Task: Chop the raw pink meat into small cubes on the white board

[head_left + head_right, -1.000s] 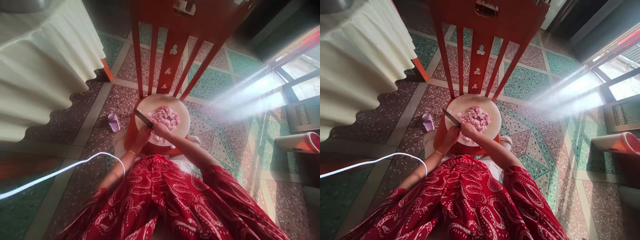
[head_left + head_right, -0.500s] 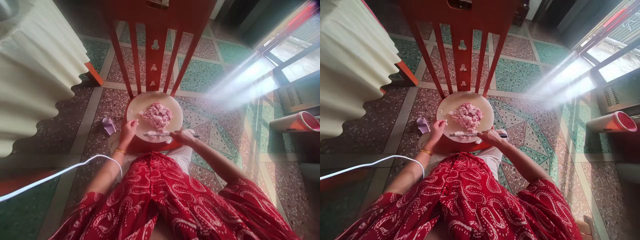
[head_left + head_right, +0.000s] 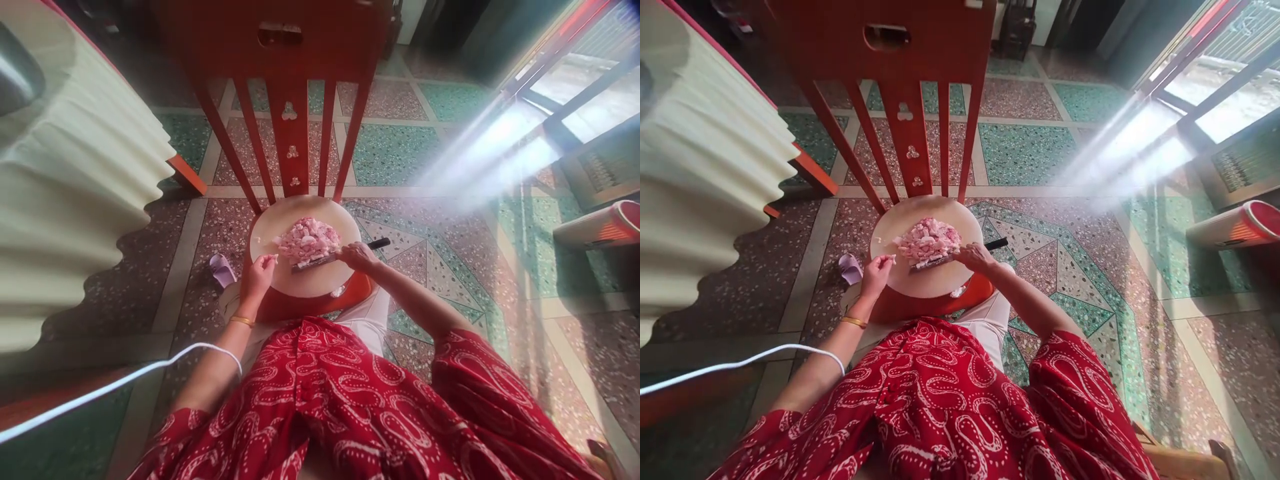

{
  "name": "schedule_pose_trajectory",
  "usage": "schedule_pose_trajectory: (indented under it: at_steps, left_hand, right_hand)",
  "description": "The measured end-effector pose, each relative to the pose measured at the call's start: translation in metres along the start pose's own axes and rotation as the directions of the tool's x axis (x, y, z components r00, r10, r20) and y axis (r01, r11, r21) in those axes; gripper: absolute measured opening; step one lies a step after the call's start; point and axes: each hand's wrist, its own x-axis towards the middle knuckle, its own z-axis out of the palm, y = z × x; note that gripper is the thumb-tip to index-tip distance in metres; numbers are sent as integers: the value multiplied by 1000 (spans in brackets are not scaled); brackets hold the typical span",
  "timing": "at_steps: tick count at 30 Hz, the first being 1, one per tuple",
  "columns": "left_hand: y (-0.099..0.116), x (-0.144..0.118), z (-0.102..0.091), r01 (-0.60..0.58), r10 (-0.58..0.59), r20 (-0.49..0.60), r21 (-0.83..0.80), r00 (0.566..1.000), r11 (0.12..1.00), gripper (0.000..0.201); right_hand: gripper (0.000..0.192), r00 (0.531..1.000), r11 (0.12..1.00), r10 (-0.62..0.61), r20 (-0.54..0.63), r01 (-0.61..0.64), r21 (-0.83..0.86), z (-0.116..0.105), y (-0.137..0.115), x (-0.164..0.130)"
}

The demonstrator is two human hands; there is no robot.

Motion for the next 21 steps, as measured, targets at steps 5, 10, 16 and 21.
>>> schedule_pose_trajectory:
  at_steps: [5,10,16,21]
  left_hand:
    - [10,18,-1,-71,71,6,-13,997,997,25]
    - [24,33,7,-89,88,33,35,996,995,27]
    - [20,59,29,-238,248,-42,170,968,956,19]
    - [23,68,54,-390,379,98,321,920,863,17]
  right_hand:
    - [35,998,998,54,-26,-53,34,-16,2,1]
    - [33,969,962,240,-54,-230,149,-21,-15,4]
    - [50,877,802,480,22,-449,393,-17,-43,25]
    - [55,897,812,441,6,-402,424,-26,-54,45]
